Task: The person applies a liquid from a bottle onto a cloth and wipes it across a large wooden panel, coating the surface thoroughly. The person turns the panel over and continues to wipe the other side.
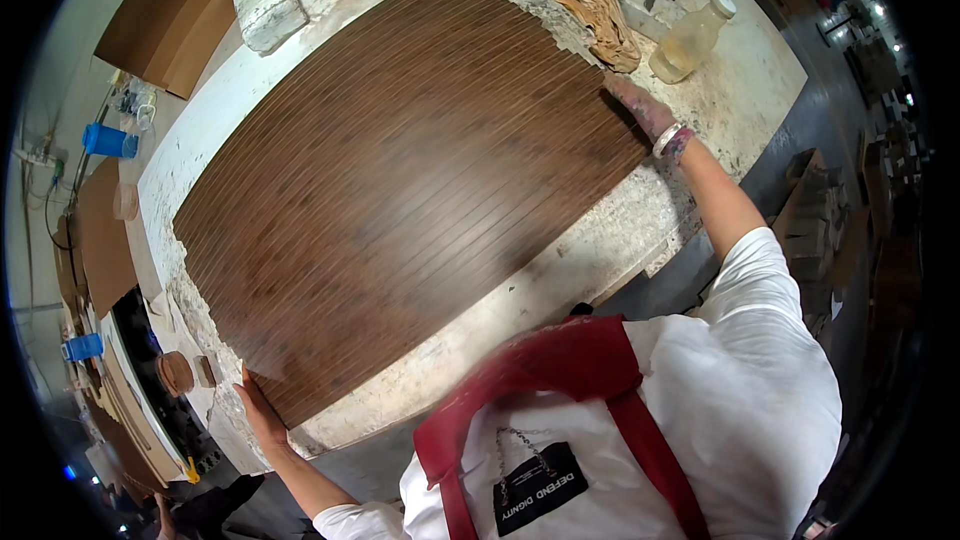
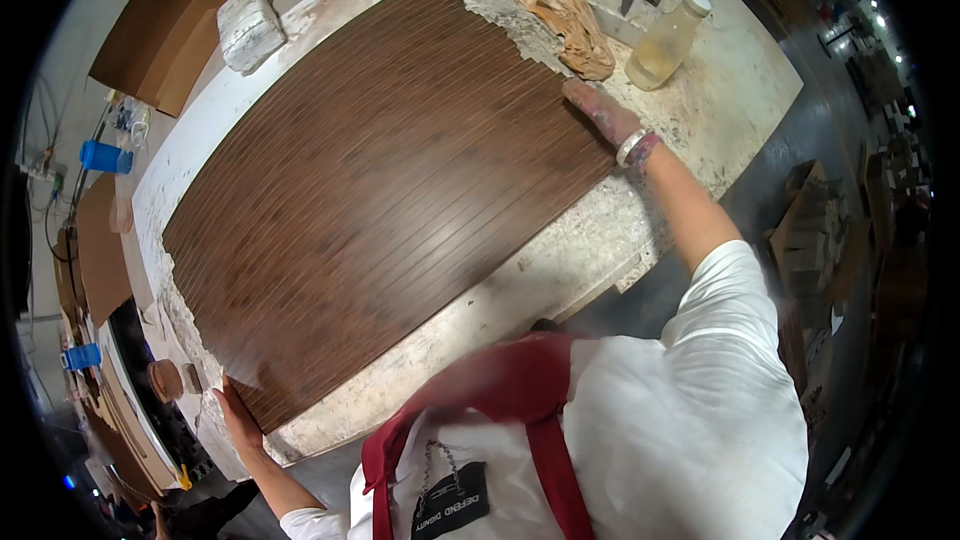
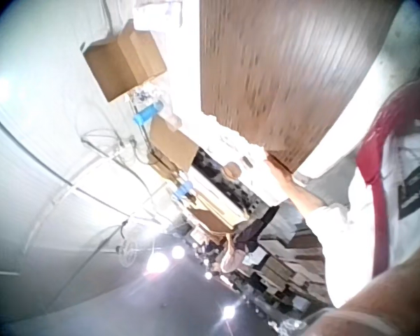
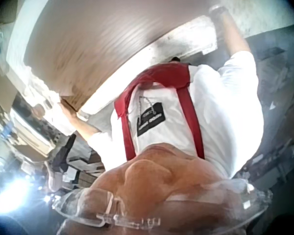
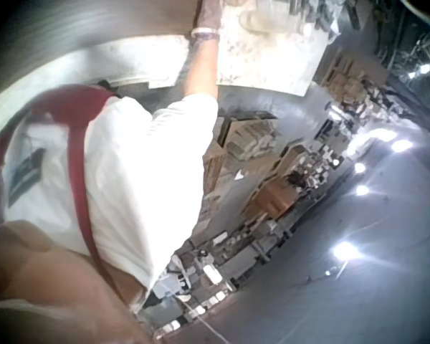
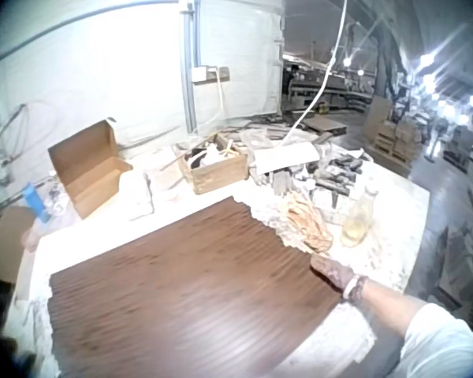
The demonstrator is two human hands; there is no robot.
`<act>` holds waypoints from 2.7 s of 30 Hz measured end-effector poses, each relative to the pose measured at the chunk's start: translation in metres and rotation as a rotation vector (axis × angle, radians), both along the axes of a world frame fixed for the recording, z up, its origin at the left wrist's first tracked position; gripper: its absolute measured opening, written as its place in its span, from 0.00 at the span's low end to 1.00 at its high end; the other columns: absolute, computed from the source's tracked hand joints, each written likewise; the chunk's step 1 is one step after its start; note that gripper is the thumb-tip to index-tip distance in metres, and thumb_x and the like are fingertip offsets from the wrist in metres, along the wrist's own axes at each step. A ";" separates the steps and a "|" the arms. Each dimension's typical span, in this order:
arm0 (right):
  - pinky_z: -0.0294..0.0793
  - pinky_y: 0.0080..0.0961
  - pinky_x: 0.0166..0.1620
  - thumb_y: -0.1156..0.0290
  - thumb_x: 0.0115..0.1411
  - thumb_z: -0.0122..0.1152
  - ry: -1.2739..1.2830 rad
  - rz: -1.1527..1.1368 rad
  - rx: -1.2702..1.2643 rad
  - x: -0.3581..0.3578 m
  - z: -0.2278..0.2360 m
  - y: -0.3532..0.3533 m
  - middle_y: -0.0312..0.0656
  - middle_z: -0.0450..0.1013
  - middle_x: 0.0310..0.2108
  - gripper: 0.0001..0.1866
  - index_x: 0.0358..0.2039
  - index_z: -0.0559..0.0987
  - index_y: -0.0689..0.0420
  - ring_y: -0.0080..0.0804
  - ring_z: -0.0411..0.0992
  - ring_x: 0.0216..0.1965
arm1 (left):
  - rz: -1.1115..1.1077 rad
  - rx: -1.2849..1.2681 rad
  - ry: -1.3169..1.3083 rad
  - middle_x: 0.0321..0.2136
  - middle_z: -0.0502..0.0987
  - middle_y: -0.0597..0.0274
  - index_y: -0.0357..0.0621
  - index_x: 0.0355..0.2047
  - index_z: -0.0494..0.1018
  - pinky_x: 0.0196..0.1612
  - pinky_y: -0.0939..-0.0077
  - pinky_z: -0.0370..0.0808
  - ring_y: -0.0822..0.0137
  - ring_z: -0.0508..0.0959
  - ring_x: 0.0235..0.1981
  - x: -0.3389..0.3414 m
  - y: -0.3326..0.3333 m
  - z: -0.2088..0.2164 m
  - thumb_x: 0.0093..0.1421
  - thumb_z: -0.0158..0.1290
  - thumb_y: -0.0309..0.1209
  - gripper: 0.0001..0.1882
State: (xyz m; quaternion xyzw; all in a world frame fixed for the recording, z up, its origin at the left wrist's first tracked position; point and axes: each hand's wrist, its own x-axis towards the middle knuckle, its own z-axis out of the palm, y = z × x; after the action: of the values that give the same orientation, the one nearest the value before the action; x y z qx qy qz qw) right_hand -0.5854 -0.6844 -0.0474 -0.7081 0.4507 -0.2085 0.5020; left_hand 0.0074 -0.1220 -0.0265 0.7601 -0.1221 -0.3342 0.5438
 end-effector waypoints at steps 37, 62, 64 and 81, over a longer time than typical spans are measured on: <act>0.65 0.34 0.61 0.65 0.64 0.55 -0.615 -0.414 0.152 -0.290 0.115 0.034 0.43 0.68 0.60 0.24 0.58 0.71 0.62 0.36 0.67 0.59 | -0.767 -0.030 -1.153 0.60 0.66 0.57 0.47 0.55 0.69 0.61 0.55 0.60 0.53 0.64 0.62 -0.208 -0.153 0.015 0.58 0.56 0.39 0.25; 0.69 0.24 0.53 0.65 0.60 0.56 -0.401 -0.187 0.106 -0.132 0.147 0.159 0.39 0.76 0.45 0.22 0.51 0.73 0.66 0.27 0.73 0.46 | -1.020 -0.469 0.388 0.38 0.79 0.65 0.37 0.46 0.74 0.44 0.77 0.74 0.78 0.75 0.39 -0.437 -0.367 0.058 0.67 0.51 0.37 0.16; 0.64 0.25 0.59 0.63 0.61 0.53 -0.101 -0.263 0.031 -0.182 0.126 0.138 0.42 0.72 0.53 0.27 0.58 0.69 0.64 0.29 0.69 0.54 | -0.979 -0.477 0.299 0.34 0.80 0.66 0.35 0.42 0.75 0.42 0.77 0.74 0.77 0.76 0.36 -0.439 -0.389 0.088 0.67 0.51 0.37 0.15; 0.73 0.32 0.51 0.64 0.63 0.56 -0.382 -0.297 0.222 -0.226 0.022 0.109 0.40 0.73 0.49 0.25 0.59 0.68 0.57 0.30 0.73 0.50 | -1.251 -0.802 -0.005 0.24 0.76 0.57 0.36 0.31 0.74 0.34 0.70 0.72 0.66 0.75 0.27 -0.555 -0.461 0.184 0.64 0.51 0.37 0.14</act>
State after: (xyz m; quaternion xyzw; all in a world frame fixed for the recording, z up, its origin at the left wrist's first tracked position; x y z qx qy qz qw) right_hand -0.8116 -0.5752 -0.0251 -0.5223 0.4669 -0.3593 0.6166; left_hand -0.5475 -0.5832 0.1572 0.2924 -0.6460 -0.5096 0.4873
